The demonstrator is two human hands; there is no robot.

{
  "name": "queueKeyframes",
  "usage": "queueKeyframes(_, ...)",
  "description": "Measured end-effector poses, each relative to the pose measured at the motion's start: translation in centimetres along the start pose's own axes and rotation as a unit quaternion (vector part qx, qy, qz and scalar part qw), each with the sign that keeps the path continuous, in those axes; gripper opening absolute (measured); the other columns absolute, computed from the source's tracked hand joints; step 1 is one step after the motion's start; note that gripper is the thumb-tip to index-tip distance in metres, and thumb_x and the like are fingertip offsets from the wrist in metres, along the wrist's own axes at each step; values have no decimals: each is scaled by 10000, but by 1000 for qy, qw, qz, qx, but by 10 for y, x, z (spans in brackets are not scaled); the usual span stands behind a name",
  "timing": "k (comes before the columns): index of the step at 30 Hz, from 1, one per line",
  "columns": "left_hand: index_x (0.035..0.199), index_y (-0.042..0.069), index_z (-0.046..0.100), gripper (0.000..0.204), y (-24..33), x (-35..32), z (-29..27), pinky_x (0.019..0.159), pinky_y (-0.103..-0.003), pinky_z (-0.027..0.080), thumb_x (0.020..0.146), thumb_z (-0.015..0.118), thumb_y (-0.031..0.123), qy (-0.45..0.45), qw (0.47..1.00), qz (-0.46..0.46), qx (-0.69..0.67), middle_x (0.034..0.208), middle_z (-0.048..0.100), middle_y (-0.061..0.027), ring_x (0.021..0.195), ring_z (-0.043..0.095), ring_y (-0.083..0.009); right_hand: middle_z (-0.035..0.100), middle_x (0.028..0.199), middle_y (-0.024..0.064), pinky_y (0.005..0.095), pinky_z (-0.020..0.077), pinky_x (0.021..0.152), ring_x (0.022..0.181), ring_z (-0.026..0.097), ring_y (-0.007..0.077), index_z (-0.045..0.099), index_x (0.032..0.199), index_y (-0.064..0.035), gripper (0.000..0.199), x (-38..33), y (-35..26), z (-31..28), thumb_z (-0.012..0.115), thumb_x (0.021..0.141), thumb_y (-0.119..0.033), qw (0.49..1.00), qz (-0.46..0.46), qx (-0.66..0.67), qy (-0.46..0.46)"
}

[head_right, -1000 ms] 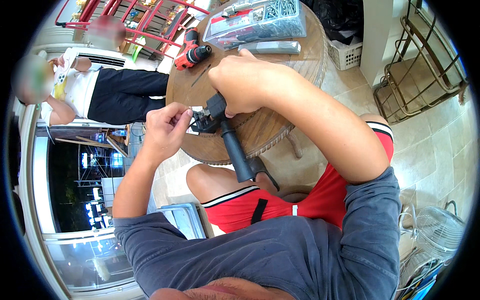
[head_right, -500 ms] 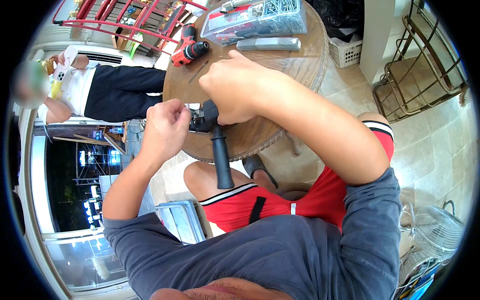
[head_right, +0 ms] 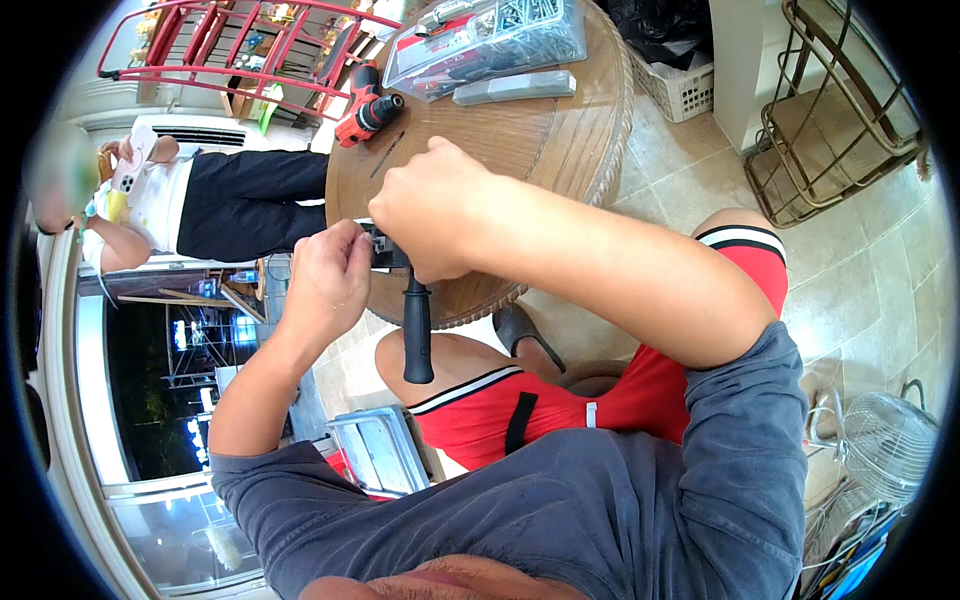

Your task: The person unboxes a package of saw blades and inserts one into a handheld power tool assembly by hand.

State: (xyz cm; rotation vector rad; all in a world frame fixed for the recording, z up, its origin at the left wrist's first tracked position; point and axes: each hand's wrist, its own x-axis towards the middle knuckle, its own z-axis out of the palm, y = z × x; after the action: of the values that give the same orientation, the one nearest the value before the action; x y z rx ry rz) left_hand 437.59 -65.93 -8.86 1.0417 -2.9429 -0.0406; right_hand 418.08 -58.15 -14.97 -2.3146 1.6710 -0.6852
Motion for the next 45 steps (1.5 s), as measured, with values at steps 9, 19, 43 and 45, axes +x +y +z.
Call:
queueKeyframes(9, 911, -35, 680, 169, -8, -8, 11, 639, -532, 534, 1032, 656, 81, 14, 999, -28, -45, 740, 664, -279, 721, 689, -503, 804, 928, 171, 485, 568, 922, 947, 784, 377, 824, 874, -52, 332, 0, -4, 11, 919, 707, -322, 1000, 15, 0, 20)
queueKeyframes(19, 1021, -8, 670, 60, -45, -4, 13, 620, -518, 549, 1002, 704, 38, 12, 987, 158, -19, 757, 679, -259, 703, 693, -478, 807, 930, 172, 472, 585, 881, 959, 780, 375, 828, 898, -59, 250, 0, -11, 6, 868, 770, -270, 999, 8, 14, -37)
queueKeyframes(43, 1007, 17, 689, 53, -40, 7, -8, 592, -443, 558, 996, 727, 53, 74, 963, 252, 57, 719, 682, -151, 646, 706, -368, 796, 895, 199, 496, 553, 966, 938, 783, 397, 820, 879, -41, 283, 3, -2, -1, 866, 767, -297, 998, 27, 18, -49)
queueKeyframes(45, 999, 7, 687, 61, -26, 1, -20, 595, -434, 556, 1014, 712, 61, 30, 991, 128, -18, 731, 693, -167, 650, 714, -371, 796, 888, 196, 504, 553, 969, 935, 784, 397, 821, 870, -44, 285, 3, -2, 1, 865, 761, -304, 999, 22, 16, -37)
